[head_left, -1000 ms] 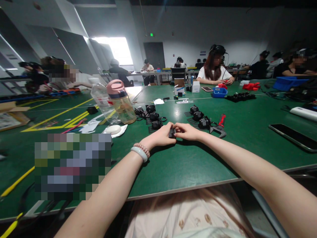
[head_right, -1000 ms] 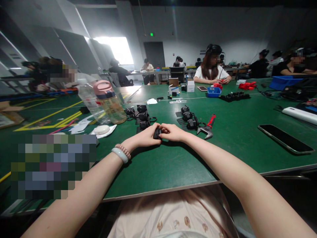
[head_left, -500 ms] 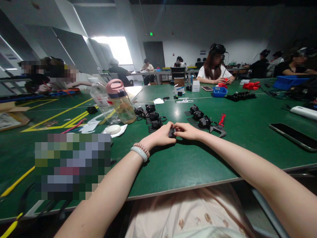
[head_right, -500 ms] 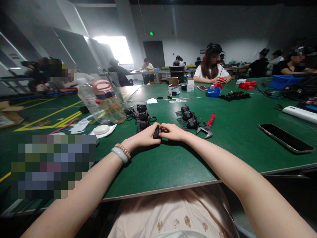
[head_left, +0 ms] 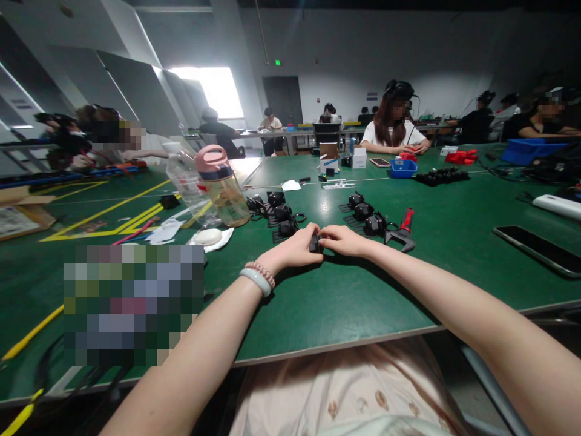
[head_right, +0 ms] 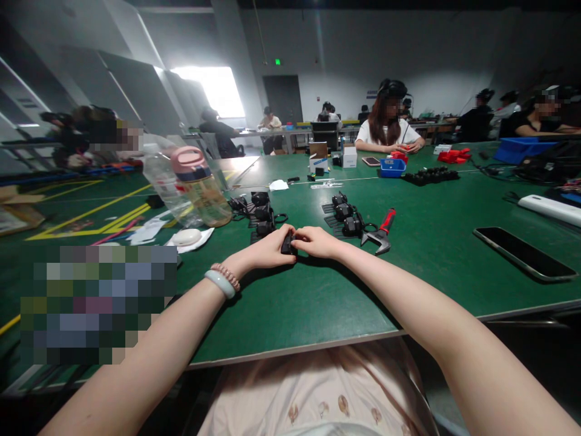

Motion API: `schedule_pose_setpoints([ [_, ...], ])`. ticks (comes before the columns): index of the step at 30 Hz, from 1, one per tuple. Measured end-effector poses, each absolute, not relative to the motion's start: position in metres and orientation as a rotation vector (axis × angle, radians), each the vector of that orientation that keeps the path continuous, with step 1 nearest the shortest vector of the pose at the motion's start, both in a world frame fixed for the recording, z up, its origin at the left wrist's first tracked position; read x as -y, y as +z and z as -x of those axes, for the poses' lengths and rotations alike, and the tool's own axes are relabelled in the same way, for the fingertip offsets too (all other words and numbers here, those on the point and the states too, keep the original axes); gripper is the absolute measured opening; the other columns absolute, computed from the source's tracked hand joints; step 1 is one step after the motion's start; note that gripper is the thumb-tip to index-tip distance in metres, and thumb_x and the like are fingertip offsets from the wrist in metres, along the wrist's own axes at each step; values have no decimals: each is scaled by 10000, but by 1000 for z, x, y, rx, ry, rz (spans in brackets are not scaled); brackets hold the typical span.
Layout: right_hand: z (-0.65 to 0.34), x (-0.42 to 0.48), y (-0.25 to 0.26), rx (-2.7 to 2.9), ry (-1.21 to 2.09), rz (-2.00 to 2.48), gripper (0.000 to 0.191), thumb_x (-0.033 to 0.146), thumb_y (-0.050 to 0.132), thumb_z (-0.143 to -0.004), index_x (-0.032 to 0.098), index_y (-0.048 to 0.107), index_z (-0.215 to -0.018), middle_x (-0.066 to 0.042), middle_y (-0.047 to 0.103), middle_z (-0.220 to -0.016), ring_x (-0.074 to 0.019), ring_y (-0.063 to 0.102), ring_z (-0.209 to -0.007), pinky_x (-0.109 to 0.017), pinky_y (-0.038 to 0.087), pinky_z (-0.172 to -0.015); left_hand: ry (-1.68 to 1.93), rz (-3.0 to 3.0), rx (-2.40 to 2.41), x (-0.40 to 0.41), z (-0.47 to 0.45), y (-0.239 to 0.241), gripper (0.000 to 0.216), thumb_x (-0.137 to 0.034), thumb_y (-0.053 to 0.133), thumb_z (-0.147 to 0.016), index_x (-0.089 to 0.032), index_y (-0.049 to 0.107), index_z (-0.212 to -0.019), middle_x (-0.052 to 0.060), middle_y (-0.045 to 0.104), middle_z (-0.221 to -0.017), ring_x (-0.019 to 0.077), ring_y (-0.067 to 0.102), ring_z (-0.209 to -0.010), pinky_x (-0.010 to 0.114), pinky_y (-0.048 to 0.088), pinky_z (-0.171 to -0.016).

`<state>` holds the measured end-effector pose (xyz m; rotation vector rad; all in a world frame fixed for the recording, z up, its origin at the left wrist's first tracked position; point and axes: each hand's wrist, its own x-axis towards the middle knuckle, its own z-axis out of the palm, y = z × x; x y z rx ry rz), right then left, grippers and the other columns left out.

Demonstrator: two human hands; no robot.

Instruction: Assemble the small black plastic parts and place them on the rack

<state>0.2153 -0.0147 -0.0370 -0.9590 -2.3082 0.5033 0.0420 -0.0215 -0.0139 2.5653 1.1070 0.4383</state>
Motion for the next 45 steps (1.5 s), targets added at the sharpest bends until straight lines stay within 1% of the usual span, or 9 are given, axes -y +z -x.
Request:
schedule_pose_setpoints([
  [25,-214,16,-38,2314,467,969,215,287,429,-769,130,560,-834,-9,520,-723,-87,429,-644,-204,312,-594,430,-2574,-1097,20,-41,-16,508,-340,557,-573,-167,376,-1015,33,494,-879,168,494,-759,277,392,-659],
  [34,-214,15,-38,2302,488,967,198,279,443,-760,132,560,-823,-5,511,-708,-90,428,-636,-207,310,-590,415,-2552,-1142,22,-42,-14,517,-334,556,-556,-161,378,-1009,37,496,-874,181,498,-768,290,390,-668],
  [45,-213,15,-38,2309,468,973,201,281,439,-764,131,558,-826,-7,511,-712,-89,426,-639,-207,308,-594,432,-2560,-1123,21,-42,-15,508,-330,563,-562,-162,383,-1007,39,501,-882,174,495,-763,284,385,-664],
])
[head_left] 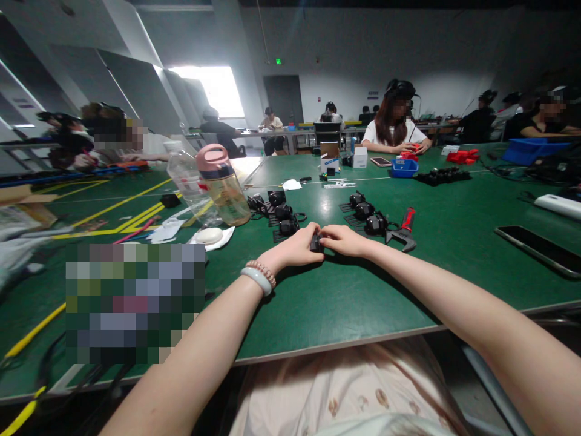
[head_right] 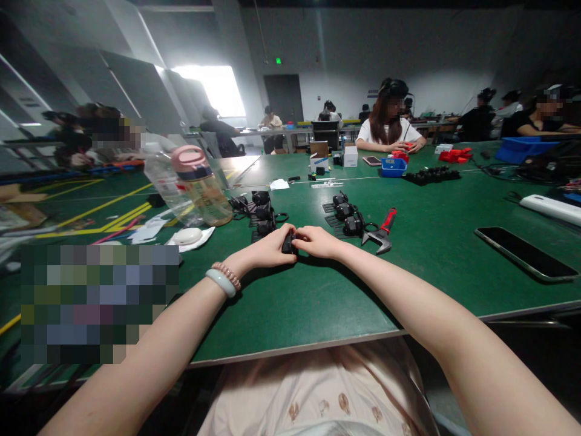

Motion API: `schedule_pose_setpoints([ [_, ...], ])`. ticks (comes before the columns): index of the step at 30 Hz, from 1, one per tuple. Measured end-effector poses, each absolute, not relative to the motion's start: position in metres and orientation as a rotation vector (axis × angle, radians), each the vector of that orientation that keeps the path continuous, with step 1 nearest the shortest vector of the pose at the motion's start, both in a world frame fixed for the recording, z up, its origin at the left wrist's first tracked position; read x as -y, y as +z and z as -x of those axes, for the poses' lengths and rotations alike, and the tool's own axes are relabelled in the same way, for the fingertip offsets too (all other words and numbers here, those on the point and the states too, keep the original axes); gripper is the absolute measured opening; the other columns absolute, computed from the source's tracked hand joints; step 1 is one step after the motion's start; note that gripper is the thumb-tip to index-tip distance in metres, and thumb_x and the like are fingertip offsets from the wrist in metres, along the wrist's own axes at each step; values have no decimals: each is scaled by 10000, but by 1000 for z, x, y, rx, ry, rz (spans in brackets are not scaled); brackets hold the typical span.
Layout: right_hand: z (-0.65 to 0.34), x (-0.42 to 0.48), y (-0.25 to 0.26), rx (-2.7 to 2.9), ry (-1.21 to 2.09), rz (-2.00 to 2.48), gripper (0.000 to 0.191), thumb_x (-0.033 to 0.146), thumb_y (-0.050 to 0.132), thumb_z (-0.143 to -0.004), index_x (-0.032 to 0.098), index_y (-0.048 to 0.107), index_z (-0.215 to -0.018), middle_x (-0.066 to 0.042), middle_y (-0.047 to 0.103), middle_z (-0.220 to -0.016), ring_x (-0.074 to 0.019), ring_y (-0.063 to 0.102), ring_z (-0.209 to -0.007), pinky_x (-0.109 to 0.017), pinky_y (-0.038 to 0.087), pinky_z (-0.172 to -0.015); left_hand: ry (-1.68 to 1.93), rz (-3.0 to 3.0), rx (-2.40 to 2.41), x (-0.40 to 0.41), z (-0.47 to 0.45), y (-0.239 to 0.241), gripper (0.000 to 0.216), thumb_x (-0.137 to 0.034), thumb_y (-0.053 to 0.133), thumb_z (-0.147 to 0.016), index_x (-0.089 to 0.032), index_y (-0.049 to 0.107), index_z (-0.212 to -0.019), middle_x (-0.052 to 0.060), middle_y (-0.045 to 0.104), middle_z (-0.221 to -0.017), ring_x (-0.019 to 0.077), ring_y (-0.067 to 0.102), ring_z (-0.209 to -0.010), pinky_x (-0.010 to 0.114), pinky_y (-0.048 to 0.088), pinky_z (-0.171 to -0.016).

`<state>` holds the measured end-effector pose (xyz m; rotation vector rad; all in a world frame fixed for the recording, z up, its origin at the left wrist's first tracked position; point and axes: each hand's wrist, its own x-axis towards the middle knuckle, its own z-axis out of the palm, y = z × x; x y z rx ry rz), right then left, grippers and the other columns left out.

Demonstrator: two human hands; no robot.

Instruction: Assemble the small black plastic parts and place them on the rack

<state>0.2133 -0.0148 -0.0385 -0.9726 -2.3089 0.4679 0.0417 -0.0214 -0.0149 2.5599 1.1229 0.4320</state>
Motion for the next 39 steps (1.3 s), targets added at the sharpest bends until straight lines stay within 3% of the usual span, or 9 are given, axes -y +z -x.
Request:
schedule_pose_setpoints([
  [22,-216,14,-36,2267,579,1015,253,320,438,-763,132,574,-864,-23,562,-761,-102,474,-679,-223,338,-633,442,-2545,-1118,23,-43,-13,505,-337,562,-559,-165,388,-1001,32,505,-858,175,503,-753,281,384,-645],
  [31,-220,16,-36,2232,860,832,348,282,543,-662,171,386,-953,22,513,-737,-87,459,-627,-221,363,-594,443,-2531,-1089,26,-44,-9,445,-301,548,-573,-150,396,-962,49,517,-875,179,515,-758,284,386,-650],
  [39,-219,17,-36,2298,761,770,401,222,558,-610,183,334,-940,53,414,-683,-74,403,-595,-200,325,-558,454,-2513,-1101,27,-46,-8,425,-286,555,-565,-150,404,-939,56,525,-882,193,522,-782,301,393,-684],
])
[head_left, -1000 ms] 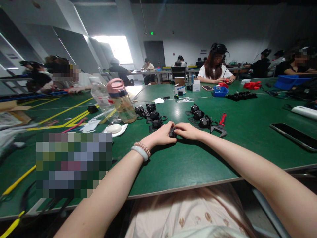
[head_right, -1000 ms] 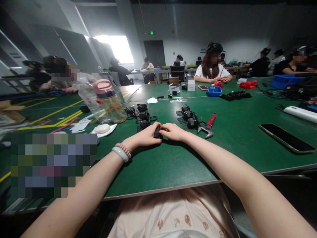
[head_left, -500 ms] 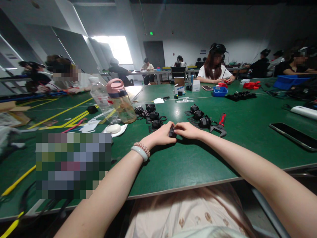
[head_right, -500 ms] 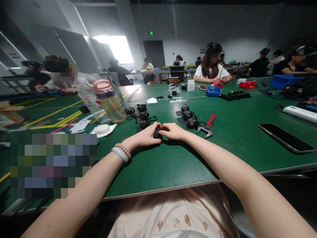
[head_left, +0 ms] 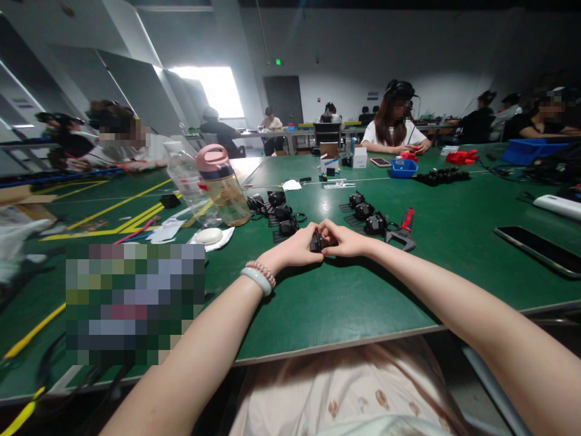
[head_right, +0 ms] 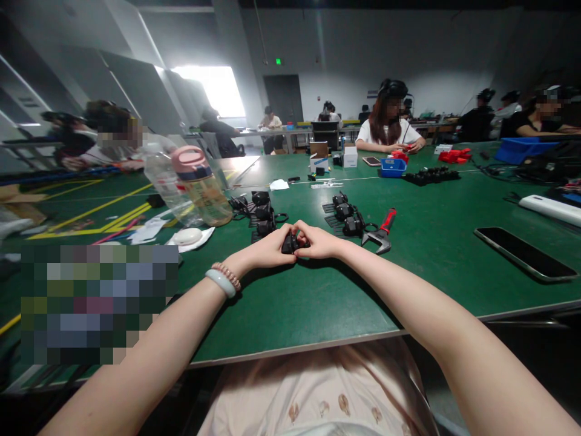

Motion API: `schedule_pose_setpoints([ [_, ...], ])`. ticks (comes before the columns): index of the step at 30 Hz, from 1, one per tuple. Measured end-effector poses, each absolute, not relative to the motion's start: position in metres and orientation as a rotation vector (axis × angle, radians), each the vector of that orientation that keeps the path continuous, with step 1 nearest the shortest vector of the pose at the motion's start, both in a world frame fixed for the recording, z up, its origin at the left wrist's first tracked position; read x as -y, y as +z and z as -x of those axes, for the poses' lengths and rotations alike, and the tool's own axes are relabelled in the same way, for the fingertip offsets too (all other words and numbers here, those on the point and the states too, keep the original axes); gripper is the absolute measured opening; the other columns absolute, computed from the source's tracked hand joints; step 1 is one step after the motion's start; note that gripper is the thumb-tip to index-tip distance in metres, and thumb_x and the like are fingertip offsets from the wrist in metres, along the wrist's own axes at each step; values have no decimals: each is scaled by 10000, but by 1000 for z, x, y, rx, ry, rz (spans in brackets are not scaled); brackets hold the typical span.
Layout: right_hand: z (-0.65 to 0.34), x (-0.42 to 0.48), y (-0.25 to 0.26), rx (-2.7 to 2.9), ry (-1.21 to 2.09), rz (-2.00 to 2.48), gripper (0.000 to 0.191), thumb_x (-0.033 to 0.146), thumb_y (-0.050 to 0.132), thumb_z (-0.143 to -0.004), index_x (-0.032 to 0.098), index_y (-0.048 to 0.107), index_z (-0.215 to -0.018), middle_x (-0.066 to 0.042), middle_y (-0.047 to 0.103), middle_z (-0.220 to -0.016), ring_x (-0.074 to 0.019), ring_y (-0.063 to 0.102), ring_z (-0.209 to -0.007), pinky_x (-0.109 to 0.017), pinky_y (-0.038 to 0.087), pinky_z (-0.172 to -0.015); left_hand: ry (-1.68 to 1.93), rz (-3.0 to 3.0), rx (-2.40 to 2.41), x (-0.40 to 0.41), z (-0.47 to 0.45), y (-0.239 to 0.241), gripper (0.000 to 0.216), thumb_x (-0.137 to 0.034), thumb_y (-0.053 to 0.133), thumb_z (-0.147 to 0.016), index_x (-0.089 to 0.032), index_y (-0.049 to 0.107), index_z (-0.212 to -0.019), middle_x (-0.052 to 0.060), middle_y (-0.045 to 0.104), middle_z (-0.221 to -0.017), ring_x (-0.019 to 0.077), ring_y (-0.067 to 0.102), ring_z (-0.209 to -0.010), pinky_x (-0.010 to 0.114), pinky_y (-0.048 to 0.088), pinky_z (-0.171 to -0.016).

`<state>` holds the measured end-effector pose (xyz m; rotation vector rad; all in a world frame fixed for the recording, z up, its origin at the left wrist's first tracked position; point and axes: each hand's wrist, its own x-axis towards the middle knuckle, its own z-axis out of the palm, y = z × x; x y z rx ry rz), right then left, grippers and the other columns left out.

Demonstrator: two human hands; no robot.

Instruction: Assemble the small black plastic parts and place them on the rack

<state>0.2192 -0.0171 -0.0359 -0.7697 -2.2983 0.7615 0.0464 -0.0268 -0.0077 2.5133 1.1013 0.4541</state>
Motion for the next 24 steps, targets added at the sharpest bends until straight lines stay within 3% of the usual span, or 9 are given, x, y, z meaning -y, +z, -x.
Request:
schedule_pose_setpoints([
  [24,-217,18,-39,2278,675,819,358,237,537,-618,172,353,-919,47,432,-670,-85,406,-586,-217,315,-557,463,-2539,-1067,25,-46,-10,439,-271,554,-576,-145,393,-964,57,526,-895,183,525,-781,292,399,-681],
])
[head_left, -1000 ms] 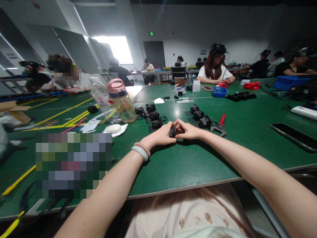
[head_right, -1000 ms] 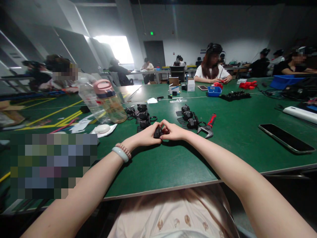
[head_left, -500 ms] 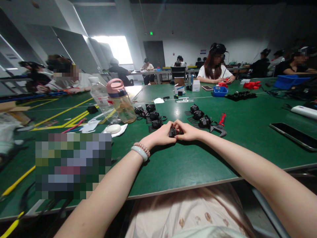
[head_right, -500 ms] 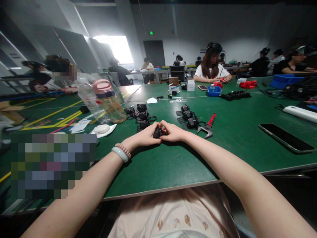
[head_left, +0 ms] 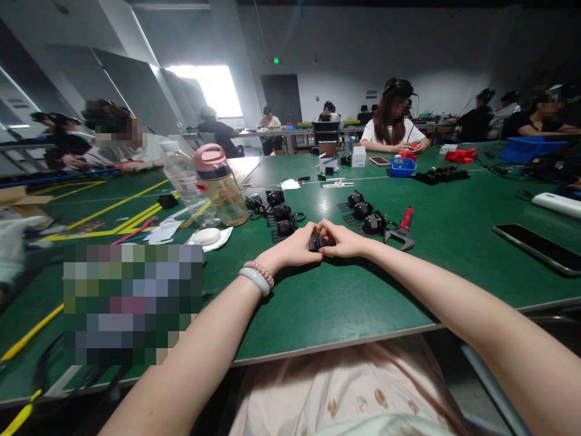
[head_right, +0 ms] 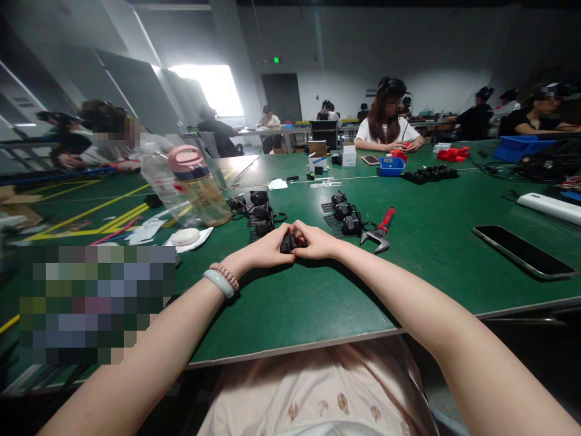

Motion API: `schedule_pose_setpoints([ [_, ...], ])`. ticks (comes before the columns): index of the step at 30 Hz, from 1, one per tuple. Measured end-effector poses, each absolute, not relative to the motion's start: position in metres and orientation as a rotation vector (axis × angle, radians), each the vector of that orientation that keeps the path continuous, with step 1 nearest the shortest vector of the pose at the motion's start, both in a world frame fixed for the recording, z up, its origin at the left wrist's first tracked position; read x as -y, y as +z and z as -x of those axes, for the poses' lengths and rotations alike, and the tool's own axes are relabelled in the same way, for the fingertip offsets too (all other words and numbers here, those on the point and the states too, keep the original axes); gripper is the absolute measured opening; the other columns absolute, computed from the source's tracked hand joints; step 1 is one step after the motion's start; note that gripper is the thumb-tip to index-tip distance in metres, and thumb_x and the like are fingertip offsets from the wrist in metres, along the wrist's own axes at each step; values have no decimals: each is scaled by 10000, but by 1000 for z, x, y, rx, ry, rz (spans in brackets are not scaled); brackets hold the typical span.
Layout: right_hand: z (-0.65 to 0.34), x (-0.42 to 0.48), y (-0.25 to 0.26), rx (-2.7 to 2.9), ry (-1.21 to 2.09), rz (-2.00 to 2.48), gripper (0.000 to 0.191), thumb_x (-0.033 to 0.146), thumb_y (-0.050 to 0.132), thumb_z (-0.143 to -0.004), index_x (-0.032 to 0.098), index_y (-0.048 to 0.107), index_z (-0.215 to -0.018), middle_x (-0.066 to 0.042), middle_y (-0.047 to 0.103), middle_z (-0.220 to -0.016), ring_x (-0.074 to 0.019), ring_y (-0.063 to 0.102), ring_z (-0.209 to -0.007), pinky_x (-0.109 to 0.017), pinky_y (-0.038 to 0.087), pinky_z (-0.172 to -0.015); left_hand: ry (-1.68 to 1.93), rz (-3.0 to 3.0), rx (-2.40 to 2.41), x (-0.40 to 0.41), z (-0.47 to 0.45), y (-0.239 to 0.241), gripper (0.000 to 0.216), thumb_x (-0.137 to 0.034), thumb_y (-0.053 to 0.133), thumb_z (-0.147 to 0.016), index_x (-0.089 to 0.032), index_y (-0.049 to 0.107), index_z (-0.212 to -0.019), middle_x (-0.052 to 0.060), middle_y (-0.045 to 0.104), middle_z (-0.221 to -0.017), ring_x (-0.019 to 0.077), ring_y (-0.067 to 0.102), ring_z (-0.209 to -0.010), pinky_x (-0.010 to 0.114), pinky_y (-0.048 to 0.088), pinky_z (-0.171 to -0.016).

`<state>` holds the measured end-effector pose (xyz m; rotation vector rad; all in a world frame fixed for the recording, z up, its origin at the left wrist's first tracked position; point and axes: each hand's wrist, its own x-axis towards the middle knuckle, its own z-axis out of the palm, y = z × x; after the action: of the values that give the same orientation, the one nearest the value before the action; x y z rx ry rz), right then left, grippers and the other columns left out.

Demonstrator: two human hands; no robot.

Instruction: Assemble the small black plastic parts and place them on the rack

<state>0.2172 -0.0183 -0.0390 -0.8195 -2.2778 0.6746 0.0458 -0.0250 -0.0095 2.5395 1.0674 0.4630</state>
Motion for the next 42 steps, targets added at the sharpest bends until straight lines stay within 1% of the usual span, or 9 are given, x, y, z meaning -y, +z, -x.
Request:
schedule_pose_setpoints([
  [12,-217,19,-37,2280,652,814,353,244,535,-618,174,353,-912,48,434,-670,-83,402,-578,-215,311,-548,478,-2551,-1041,23,-45,-11,430,-261,560,-583,-148,397,-965,51,527,-885,179,522,-779,290,398,-682],
  [32,-219,15,-39,2266,743,795,357,299,536,-643,174,377,-938,38,473,-701,-77,412,-591,-214,336,-562,487,-2536,-1030,22,-44,-13,471,-261,568,-576,-144,397,-999,57,528,-898,177,523,-782,291,397,-682],
  [42,-219,16,-39,2250,765,800,342,308,530,-643,172,392,-925,48,457,-663,-72,399,-568,-205,332,-548,498,-2541,-1026,22,-44,-13,460,-258,560,-574,-147,398,-990,52,527,-889,176,520,-775,289,394,-677],
])
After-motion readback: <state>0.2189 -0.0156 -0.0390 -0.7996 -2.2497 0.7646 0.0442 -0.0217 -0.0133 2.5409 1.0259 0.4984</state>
